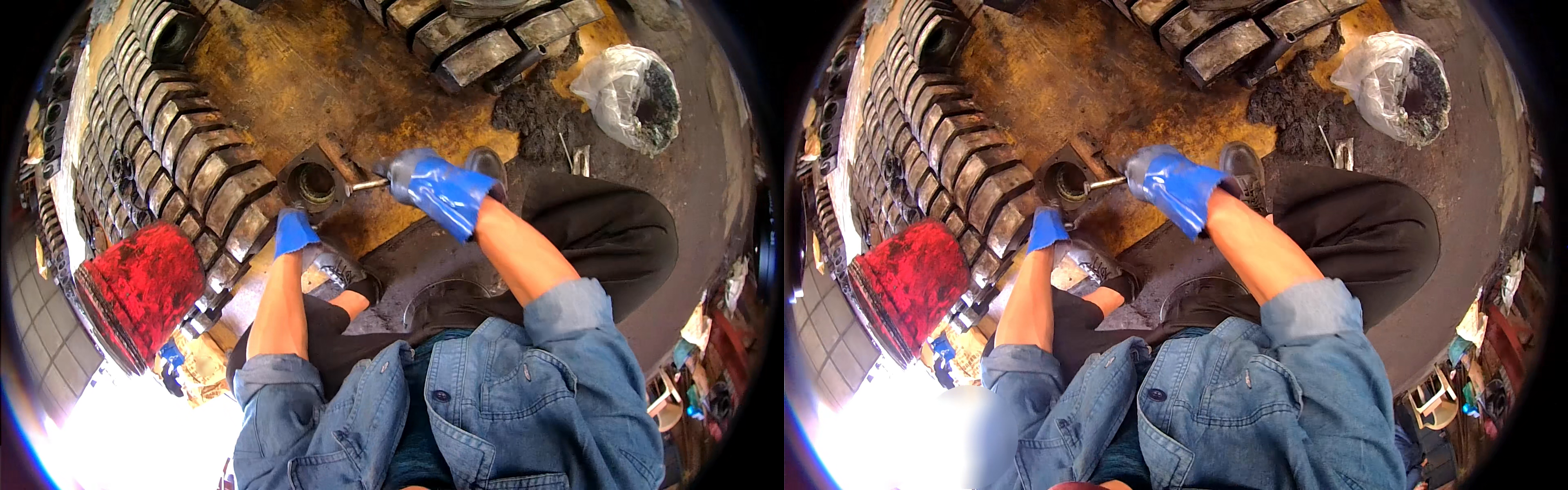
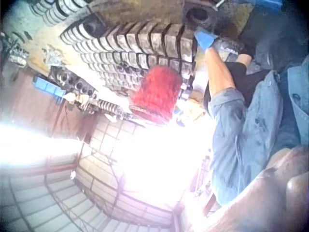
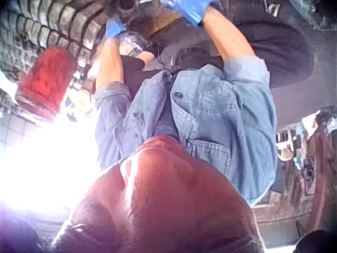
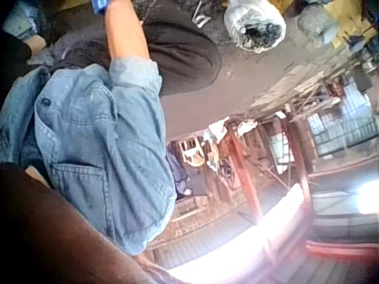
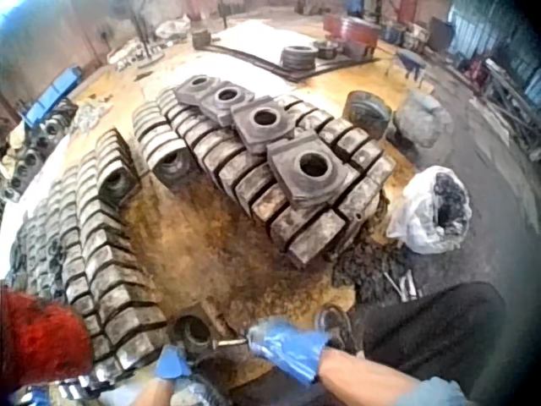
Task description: The person sits on the floor and uses a metal file to scrape and clean the inner surface of a metal ring. They repeatedly dip the ring into a red bucket, likely containing a cleaning solution, and continue filing the surface. The person also uses a small metal rod to clean the inside of the ring.
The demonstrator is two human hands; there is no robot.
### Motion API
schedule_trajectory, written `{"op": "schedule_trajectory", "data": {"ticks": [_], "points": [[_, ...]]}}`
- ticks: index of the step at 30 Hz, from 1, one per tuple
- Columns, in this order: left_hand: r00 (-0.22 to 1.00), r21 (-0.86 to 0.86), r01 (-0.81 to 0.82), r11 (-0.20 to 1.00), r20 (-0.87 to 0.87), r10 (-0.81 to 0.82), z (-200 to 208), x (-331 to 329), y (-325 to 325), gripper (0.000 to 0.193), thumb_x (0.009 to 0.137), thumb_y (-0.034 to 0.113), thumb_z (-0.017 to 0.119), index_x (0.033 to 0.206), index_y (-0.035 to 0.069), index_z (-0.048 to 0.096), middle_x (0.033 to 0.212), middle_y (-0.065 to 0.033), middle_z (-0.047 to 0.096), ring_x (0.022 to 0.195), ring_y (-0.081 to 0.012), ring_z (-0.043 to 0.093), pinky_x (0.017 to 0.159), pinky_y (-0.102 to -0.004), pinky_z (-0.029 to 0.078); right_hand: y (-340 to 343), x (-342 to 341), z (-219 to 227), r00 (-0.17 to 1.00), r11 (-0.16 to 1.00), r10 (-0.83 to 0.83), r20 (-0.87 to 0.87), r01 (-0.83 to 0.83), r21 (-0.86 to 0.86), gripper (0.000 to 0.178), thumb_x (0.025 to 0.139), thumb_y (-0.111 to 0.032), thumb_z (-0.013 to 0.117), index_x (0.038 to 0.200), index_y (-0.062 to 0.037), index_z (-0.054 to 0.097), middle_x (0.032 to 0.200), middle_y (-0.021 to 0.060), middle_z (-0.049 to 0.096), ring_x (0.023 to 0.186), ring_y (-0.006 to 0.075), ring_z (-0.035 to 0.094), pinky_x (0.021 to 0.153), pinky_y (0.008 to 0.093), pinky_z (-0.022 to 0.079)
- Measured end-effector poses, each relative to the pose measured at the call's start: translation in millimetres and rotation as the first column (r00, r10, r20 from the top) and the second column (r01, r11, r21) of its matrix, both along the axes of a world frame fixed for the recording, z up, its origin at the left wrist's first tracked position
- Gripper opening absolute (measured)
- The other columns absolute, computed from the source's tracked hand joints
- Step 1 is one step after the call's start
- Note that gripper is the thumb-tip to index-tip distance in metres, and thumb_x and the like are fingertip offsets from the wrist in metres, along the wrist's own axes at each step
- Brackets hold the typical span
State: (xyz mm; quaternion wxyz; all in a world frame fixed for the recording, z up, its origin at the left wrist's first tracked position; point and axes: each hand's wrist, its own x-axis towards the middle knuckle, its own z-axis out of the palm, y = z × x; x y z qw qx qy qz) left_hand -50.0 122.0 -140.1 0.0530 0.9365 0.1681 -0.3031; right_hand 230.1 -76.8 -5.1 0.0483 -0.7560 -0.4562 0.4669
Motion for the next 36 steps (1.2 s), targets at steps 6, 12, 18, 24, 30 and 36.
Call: {"op": "schedule_trajectory", "data": {"ticks": [6, 12, 18, 24, 30, 36], "points": [[0.998, 0.008, 0.026, 1.000, 0.060, -0.027, -19.9, -27.5, 9.9, 0.029, 0.063, 0.022, 0.066, 0.080, 0.000, 0.065, 0.074, -0.0231, 0.064, 0.073, -0.0386, 0.063, 0.064, -0.0428, 0.050, 3.3, -33.7, 7.6, 0.989, 0.991, -0.134, -0.059, 0.132, -0.028, 0.029, 0.080, -0.020, 0.055, 0.107, -0.0159, 0.065, 0.098, 0.0128, 0.067, 0.093, 0.0312, 0.064, 0.081, 0.0404, 0.051], [0.992, 0.007, -0.062, 0.998, 0.109, 0.061, -18.3, -13.0, -1.7, 0.029, 0.055, 0.029, 0.069, 0.069, 0.003, 0.067, 0.074, -0.0209, 0.064, 0.073, -0.0372, 0.062, 0.070, -0.0416, 0.048, -27.0, -62.1, -25.7, 0.917, 0.862, -0.396, -0.059, 0.393, 0.319, 0.033, 0.077, -0.021, 0.061, 0.110, -0.0171, 0.065, 0.092, 0.0137, 0.067, 0.081, 0.0319, 0.065, 0.071, 0.0408, 0.053], [0.997, -0.017, -0.023, 1.000, 0.079, 0.025, -27.3, -4.3, -5.5, 0.029, 0.056, 0.030, 0.069, 0.069, 0.004, 0.067, 0.073, -0.0204, 0.064, 0.072, -0.0365, 0.062, 0.068, -0.0411, 0.049, -20.5, -37.8, -64.4, 0.921, 0.911, -0.390, -0.004, 0.387, 0.145, 0.027, 0.081, -0.031, 0.061, 0.102, -0.0162, 0.070, 0.069, 0.0136, 0.064, 0.062, 0.0296, 0.062, 0.058, 0.0407, 0.049], [0.996, -0.029, -0.066, 0.997, 0.059, 0.068, -19.1, -11.7, -0.5, 0.030, 0.057, 0.032, 0.070, 0.069, 0.004, 0.068, 0.073, -0.0200, 0.064, 0.072, -0.0360, 0.062, 0.067, -0.0407, 0.049, 22.4, 29.0, 23.9, 0.995, 0.999, -0.018, -0.093, 0.022, 0.040, 0.017, 0.082, -0.022, 0.058, 0.090, -0.0125, 0.070, 0.077, 0.0116, 0.068, 0.068, 0.0270, 0.065, 0.063, 0.0403, 0.052], [0.978, -0.037, -0.179, 0.983, 0.098, 0.182, -9.8, 4.1, -9.3, 0.032, 0.056, 0.031, 0.072, 0.073, 0.004, 0.067, 0.076, -0.0205, 0.065, 0.074, -0.0356, 0.063, 0.068, -0.0405, 0.050, 101.3, 59.4, -7.3, 0.990, 0.946, 0.060, -0.124, -0.096, -0.311, 0.019, 0.086, -0.019, 0.057, 0.089, -0.0031, 0.067, 0.069, 0.0099, 0.065, 0.056, 0.0182, 0.059, 0.044, 0.0320, 0.047], [0.997, 0.017, -0.048, 0.999, 0.054, 0.047, -22.7, -5.5, -0.7, 0.031, 0.062, 0.026, 0.070, 0.080, 0.001, 0.067, 0.081, -0.0216, 0.065, 0.079, -0.0372, 0.064, 0.071, -0.0404, 0.052, 112.0, 64.5, -27.3, 0.934, 0.967, 0.234, -0.270, -0.253, -0.038, 0.017, 0.086, -0.017, 0.057, 0.086, -0.0029, 0.067, 0.072, 0.0099, 0.066, 0.059, 0.0188, 0.061, 0.048, 0.0332, 0.048]]}}
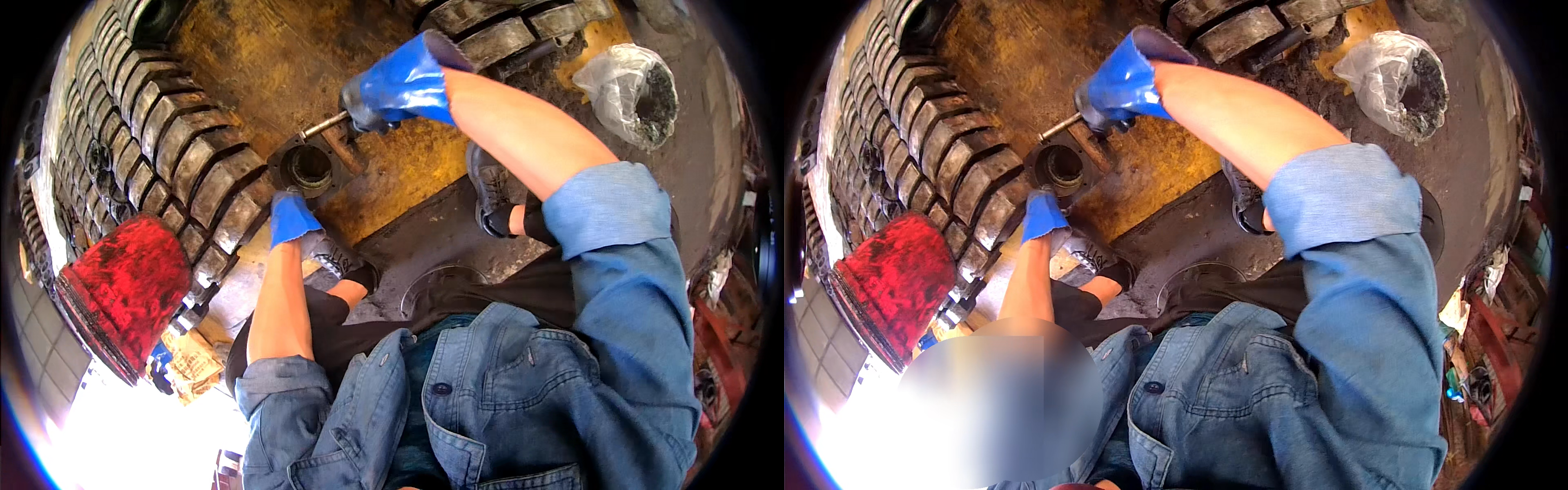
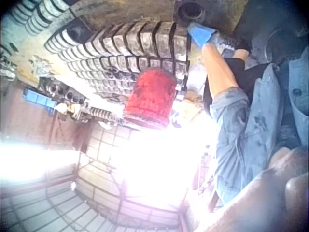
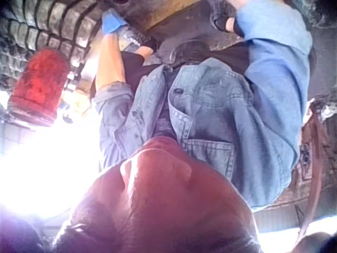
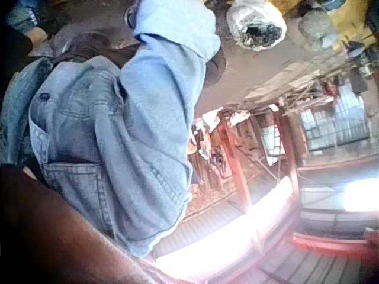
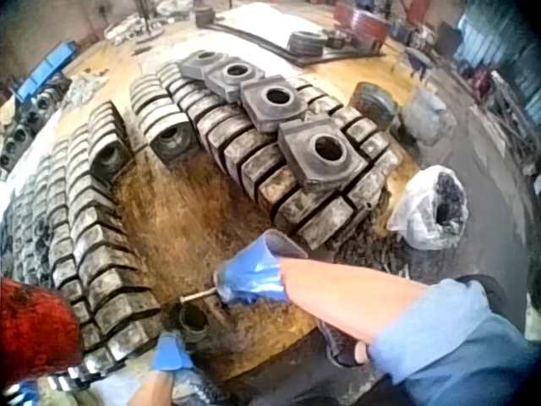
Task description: The person sits on the floor and uses a metal file to scrape and clean the inner surface of a metal ring. They repeatedly dip the ring into a red bucket, likely containing a cleaning solution, and continue filing the surface. The person also uses a small metal rod to clean the inside of the ring.
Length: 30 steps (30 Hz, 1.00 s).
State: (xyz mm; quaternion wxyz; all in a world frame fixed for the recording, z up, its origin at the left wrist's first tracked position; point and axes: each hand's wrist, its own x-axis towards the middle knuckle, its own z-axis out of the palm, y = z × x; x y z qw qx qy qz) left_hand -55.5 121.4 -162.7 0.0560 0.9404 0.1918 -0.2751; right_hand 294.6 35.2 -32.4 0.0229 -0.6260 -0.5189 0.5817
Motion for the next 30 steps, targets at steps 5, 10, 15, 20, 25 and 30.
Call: {"op": "schedule_trajectory", "data": {"ticks": [5, 10, 15, 20, 25, 30], "points": [[0.992, -0.032, -0.109, 0.994, -0.073, 0.106, 37.1, 0.3, -6.6, 0.030, 0.060, 0.027, 0.071, 0.077, 0.002, 0.067, 0.080, -0.0215, 0.065, 0.078, -0.0366, 0.064, 0.070, -0.0393, 0.052, -22.8, -9.3, 40.7, 0.979, 0.985, -0.174, -0.107, 0.173, -0.020, 0.024, 0.089, -0.026, 0.056, 0.080, -0.0039, 0.062, 0.070, 0.0073, 0.064, 0.063, 0.0150, 0.060, 0.054, 0.0300, 0.049], [0.970, -0.095, -0.243, 0.965, -0.013, 0.243, 21.6, 19.8, -13.1, 0.028, 0.061, 0.028, 0.069, 0.075, 0.003, 0.068, 0.077, -0.0211, 0.065, 0.076, -0.0357, 0.064, 0.069, -0.0382, 0.052, -80.1, -40.5, -31.0, 0.786, 0.781, -0.578, -0.218, 0.611, 0.133, 0.023, 0.086, -0.026, 0.060, 0.081, -0.0043, 0.064, 0.062, 0.0051, 0.060, 0.052, 0.0158, 0.055, 0.048, 0.0329, 0.045], [0.997, 0.026, -0.046, 0.999, 0.068, 0.044, 4.7, -11.4, 3.6, 0.024, 0.064, 0.024, 0.066, 0.075, 0.003, 0.067, 0.077, -0.0212, 0.065, 0.075, -0.0363, 0.064, 0.068, -0.0404, 0.052, -81.8, -71.2, -0.7, 0.734, 0.733, -0.679, 0.020, 0.679, -0.038, 0.029, 0.088, -0.033, 0.060, 0.087, -0.0049, 0.067, 0.060, 0.0029, 0.063, 0.041, 0.0115, 0.052, 0.040, 0.0295, 0.045], [1.000, 0.006, 0.014, 1.000, 0.015, -0.014, -1.7, 1.8, -5.0, 0.022, 0.063, 0.025, 0.066, 0.070, 0.004, 0.067, 0.073, -0.0195, 0.064, 0.073, -0.0341, 0.064, 0.064, -0.0401, 0.051, -95.1, -71.5, -5.2, 0.728, 0.722, -0.671, 0.139, 0.684, -0.100, 0.029, 0.085, -0.035, 0.064, 0.079, -0.0073, 0.068, 0.058, 0.0041, 0.061, 0.044, 0.0130, 0.053, 0.041, 0.0303, 0.044], [0.997, -0.002, -0.037, 0.999, 0.062, 0.037, -27.2, -17.3, 5.1, 0.024, 0.062, 0.029, 0.067, 0.067, 0.005, 0.068, 0.072, -0.0180, 0.065, 0.072, -0.0332, 0.065, 0.064, -0.0386, 0.050, -106.1, -54.5, -12.0, 0.701, 0.700, -0.712, -0.044, 0.701, -0.138, 0.021, 0.088, -0.025, 0.059, 0.102, -0.0104, 0.067, 0.068, 0.0029, 0.067, 0.049, 0.0113, 0.058, 0.043, 0.0273, 0.046], [0.994, -0.038, 0.057, 0.998, -0.089, -0.061, 2.2, 24.3, -12.8, 0.029, 0.056, 0.028, 0.071, 0.073, 0.005, 0.069, 0.075, -0.0188, 0.066, 0.074, -0.0337, 0.065, 0.068, -0.0382, 0.051, -105.0, -44.5, -27.0, 0.705, 0.695, -0.708, 0.047, 0.706, -0.133, 0.022, 0.086, -0.016, 0.061, 0.106, -0.0084, 0.066, 0.074, 0.0051, 0.068, 0.049, 0.0110, 0.057, 0.043, 0.0275, 0.048]]}}
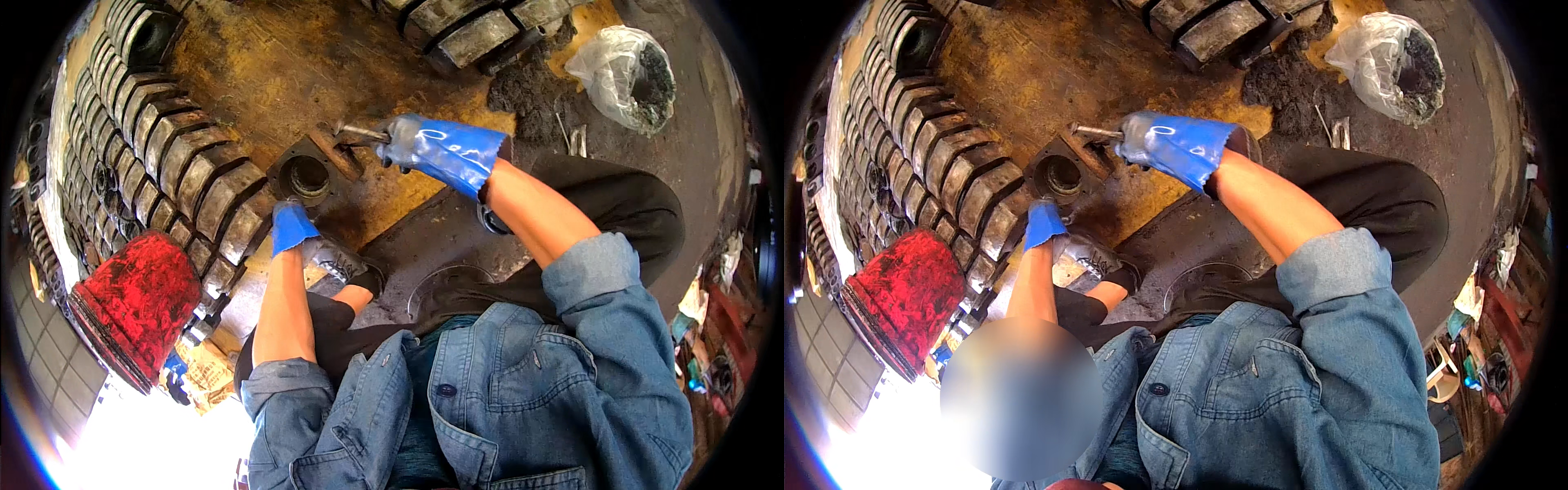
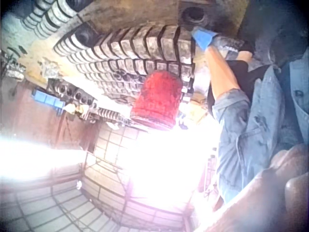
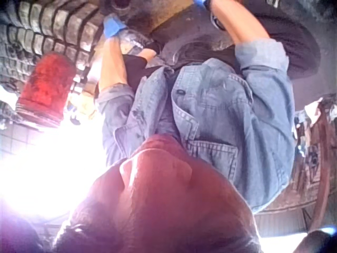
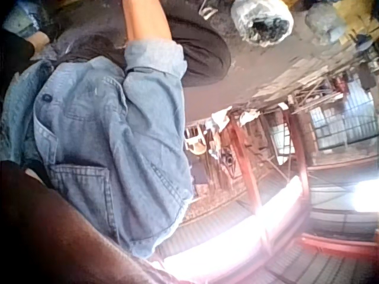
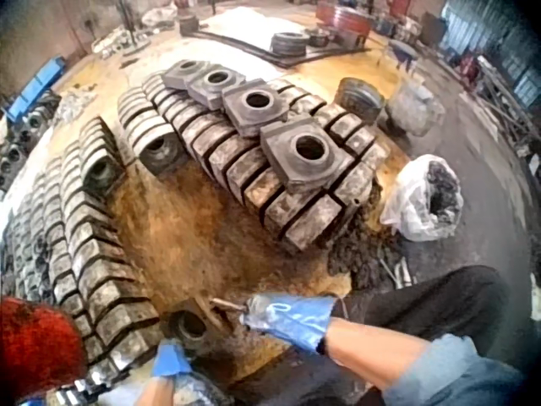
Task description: The person sits on the floor and uses a metal file to scrape and clean the inner surface of a metal ring. They repeatedly dip the ring into a red bucket, likely containing a cleaning solution, and continue filing the surface. The person also uses a small metal rod to clean the inside of the ring.
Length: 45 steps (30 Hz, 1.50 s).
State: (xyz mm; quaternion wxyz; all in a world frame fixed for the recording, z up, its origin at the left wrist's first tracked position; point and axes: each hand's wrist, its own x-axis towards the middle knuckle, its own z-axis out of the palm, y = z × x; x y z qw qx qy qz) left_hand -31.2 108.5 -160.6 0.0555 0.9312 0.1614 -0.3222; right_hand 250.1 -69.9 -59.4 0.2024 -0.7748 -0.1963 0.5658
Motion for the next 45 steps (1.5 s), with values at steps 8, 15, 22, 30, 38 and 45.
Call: {"op": "schedule_trajectory", "data": {"ticks": [8, 15, 22, 30, 38, 45], "points": [[0.992, -0.015, -0.123, 0.992, 0.020, 0.124, 12.9, -1.2, 6.9, 0.028, 0.054, 0.027, 0.073, 0.069, 0.005, 0.068, 0.076, -0.0202, 0.065, 0.075, -0.0354, 0.065, 0.069, -0.0398, 0.052, 23.5, 30.1, 12.4, 0.912, 0.883, 0.411, 0.019, -0.403, 0.239, 0.015, 0.085, -0.014, 0.054, 0.090, -0.0054, 0.066, 0.066, 0.0079, 0.064, 0.052, 0.0196, 0.059, 0.046, 0.0340, 0.048], [0.994, -0.015, -0.104, 0.994, -0.022, 0.103, 18.6, -12.3, 12.6, 0.026, 0.056, 0.026, 0.073, 0.071, 0.006, 0.069, 0.076, -0.0206, 0.065, 0.075, -0.0367, 0.064, 0.068, -0.0405, 0.051, 23.4, -3.2, 75.4, 0.847, 0.865, 0.441, 0.297, -0.489, 0.111, 0.022, 0.083, -0.028, 0.059, 0.094, -0.0108, 0.067, 0.078, 0.0105, 0.066, 0.067, 0.0283, 0.062, 0.062, 0.0386, 0.049], [0.998, 0.029, -0.027, 0.999, 0.061, 0.025, -23.6, -20.6, 17.8, 0.031, 0.057, 0.033, 0.074, 0.070, 0.005, 0.069, 0.076, -0.0202, 0.065, 0.074, -0.0345, 0.065, 0.067, -0.0397, 0.052, -32.1, -51.8, -41.3, 0.986, 0.986, -0.165, 0.015, 0.165, -0.014, 0.029, 0.091, -0.014, 0.053, 0.119, -0.0057, 0.058, 0.079, 0.0104, 0.066, 0.064, 0.0138, 0.062, 0.052, 0.0284, 0.049], [0.997, -0.045, -0.043, 0.998, 0.068, 0.046, 7.0, 7.9, 9.2, 0.037, 0.055, 0.037, 0.075, 0.072, 0.004, 0.070, 0.076, -0.0198, 0.066, 0.075, -0.0350, 0.065, 0.070, -0.0395, 0.052, -45.3, -72.5, -30.6, 0.954, 0.812, -0.295, -0.053, 0.280, 0.512, 0.034, 0.093, -0.012, 0.052, 0.126, -0.0069, 0.054, 0.091, 0.0084, 0.069, 0.066, 0.0095, 0.061, 0.055, 0.0263, 0.052], [0.997, -0.024, -0.064, 0.998, 0.045, 0.065, 17.2, -13.9, 14.2, 0.032, 0.055, 0.031, 0.072, 0.071, 0.003, 0.069, 0.078, -0.0207, 0.065, 0.077, -0.0360, 0.065, 0.072, -0.0407, 0.051, -38.0, -42.8, 14.6, 0.863, 0.898, -0.355, -0.360, 0.421, 0.125, 0.025, 0.093, -0.012, 0.049, 0.115, -0.0068, 0.057, 0.086, 0.0064, 0.070, 0.055, 0.0086, 0.060, 0.047, 0.0248, 0.049], [0.990, -0.051, -0.103, 0.993, 0.087, 0.107, 12.8, -16.7, 15.3, 0.030, 0.056, 0.028, 0.071, 0.072, 0.002, 0.069, 0.078, -0.0218, 0.064, 0.078, -0.0374, 0.064, 0.073, -0.0414, 0.051, -25.7, -43.8, 10.0, 0.875, 0.906, -0.316, -0.366, 0.393, 0.158, 0.030, 0.093, -0.009, 0.048, 0.122, -0.0047, 0.053, 0.085, 0.0081, 0.070, 0.056, 0.0085, 0.060, 0.046, 0.0236, 0.048]]}}
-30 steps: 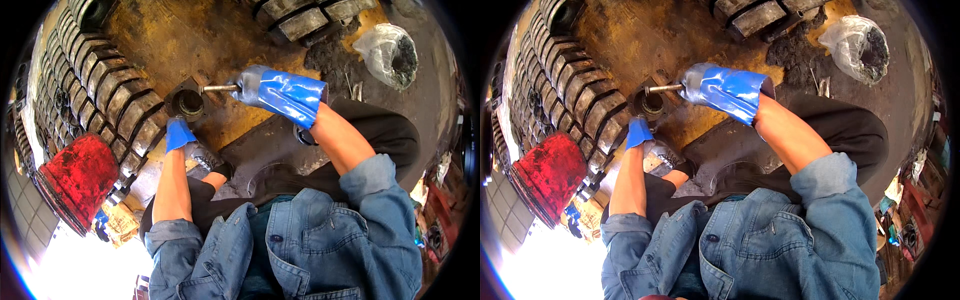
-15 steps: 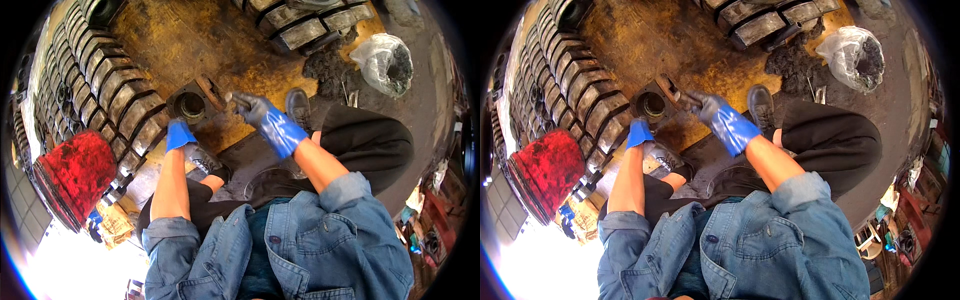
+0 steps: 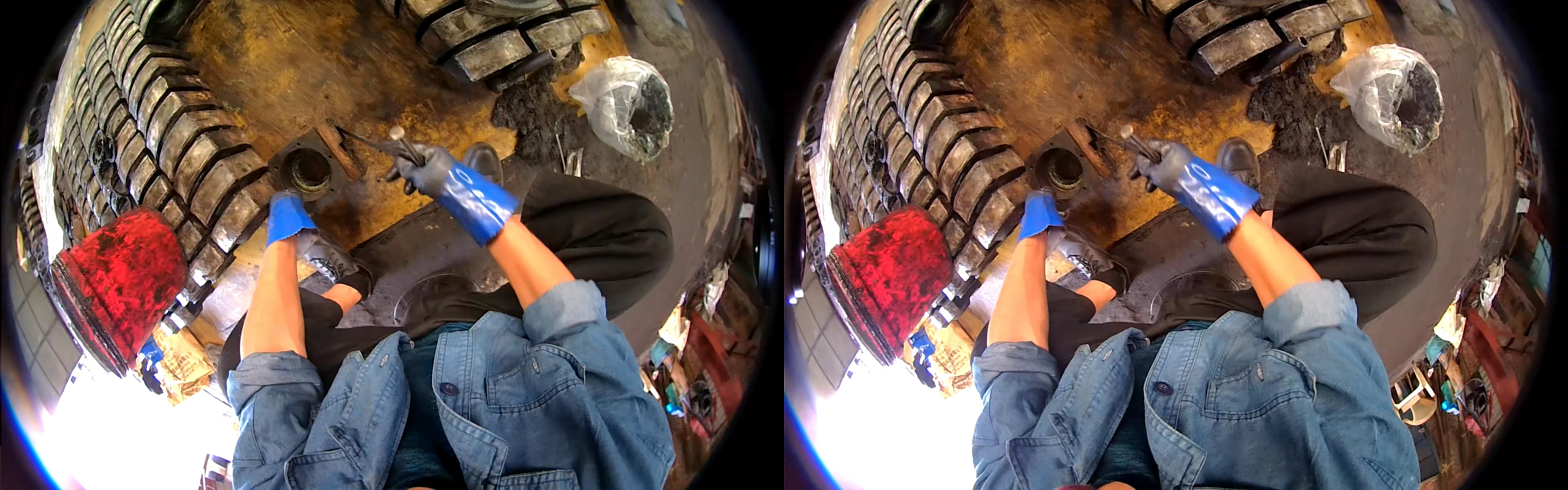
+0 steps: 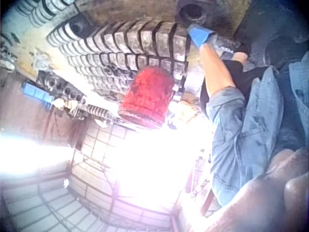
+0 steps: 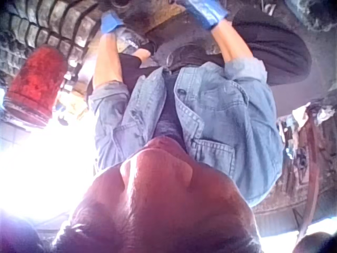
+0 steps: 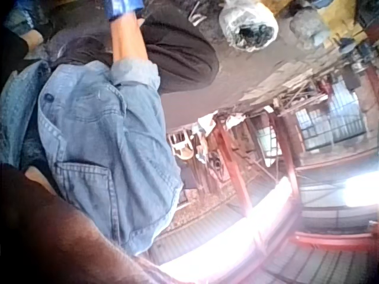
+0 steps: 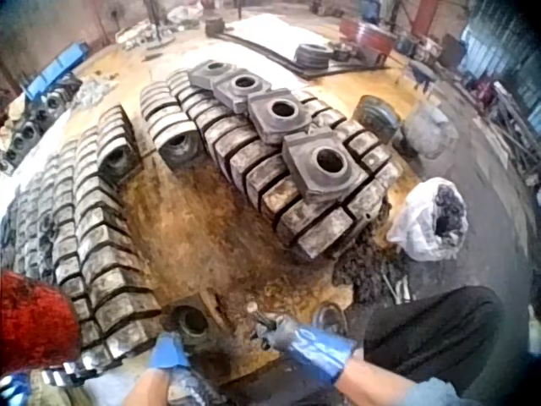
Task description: The person sits on the floor and uses a metal file to scrape and clean the inner surface of a metal ring. They repeatedly dip the ring into a red bucket, likely containing a cleaning solution, and continue filing the surface. The person also uses a small metal rod to clean the inside of the ring.
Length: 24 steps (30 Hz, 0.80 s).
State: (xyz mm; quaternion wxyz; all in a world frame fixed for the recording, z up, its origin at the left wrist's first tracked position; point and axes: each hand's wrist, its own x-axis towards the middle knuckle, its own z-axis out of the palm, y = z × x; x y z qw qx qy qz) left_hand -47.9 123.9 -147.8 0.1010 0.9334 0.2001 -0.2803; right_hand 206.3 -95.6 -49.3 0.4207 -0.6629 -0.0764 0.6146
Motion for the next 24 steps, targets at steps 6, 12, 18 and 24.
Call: {"op": "schedule_trajectory", "data": {"ticks": [6, 12, 18, 24], "points": [[1.000, 0.052, 0.024, 0.998, -0.004, -0.024, -49.8, -24.3, 21.0, 0.027, 0.058, 0.028, 0.070, 0.073, 0.005, 0.069, 0.078, -0.0207, 0.065, 0.076, -0.0368, 0.064, 0.070, -0.0417, 0.051, 9.4, 13.3, -20.6, 0.990, 0.989, 0.099, 0.100, -0.087, -0.117, 0.024, 0.094, -0.015, 0.048, 0.113, -0.0032, 0.056, 0.086, 0.0080, 0.070, 0.059, 0.0115, 0.063, 0.049, 0.0243, 0.049], [0.975, -0.018, -0.218, 0.976, 0.047, 0.218, -8.4, -10.1, -1.9, 0.028, 0.058, 0.026, 0.070, 0.075, 0.005, 0.067, 0.080, -0.0206, 0.064, 0.079, -0.0355, 0.063, 0.070, -0.0399, 0.051, -16.5, 0.2, 6.7, 0.994, 0.995, 0.024, 0.110, -0.035, 0.097, 0.024, 0.095, -0.018, 0.049, 0.115, -0.0073, 0.057, 0.091, 0.0051, 0.071, 0.058, 0.0093, 0.062, 0.050, 0.0235, 0.049], [0.997, 0.064, -0.064, 0.996, -0.034, 0.066, 18.4, 15.8, -22.5, 0.024, 0.073, 0.028, 0.059, 0.074, 0.006, 0.071, 0.079, -0.0194, 0.066, 0.076, -0.0341, 0.065, 0.070, -0.0403, 0.051, -2.9, 12.6, -10.1, 0.995, 0.997, 0.010, 0.095, -0.017, 0.072, 0.024, 0.096, -0.017, 0.047, 0.113, -0.0049, 0.057, 0.092, 0.0067, 0.071, 0.060, 0.0093, 0.063, 0.049, 0.0237, 0.048], [0.991, 0.009, -0.122, 0.992, 0.064, 0.121, 32.1, 12.4, -19.7, 0.024, 0.073, 0.024, 0.057, 0.077, 0.005, 0.070, 0.079, -0.0186, 0.066, 0.077, -0.0348, 0.064, 0.071, -0.0401, 0.050, -13.9, -7.3, -1.3, 0.999, 0.998, 0.007, 0.037, -0.009, 0.063, 0.038, 0.097, -0.018, 0.045, 0.133, -0.0106, 0.047, 0.092, 0.0082, 0.070, 0.060, 0.0096, 0.062, 0.048, 0.0227, 0.047]]}}
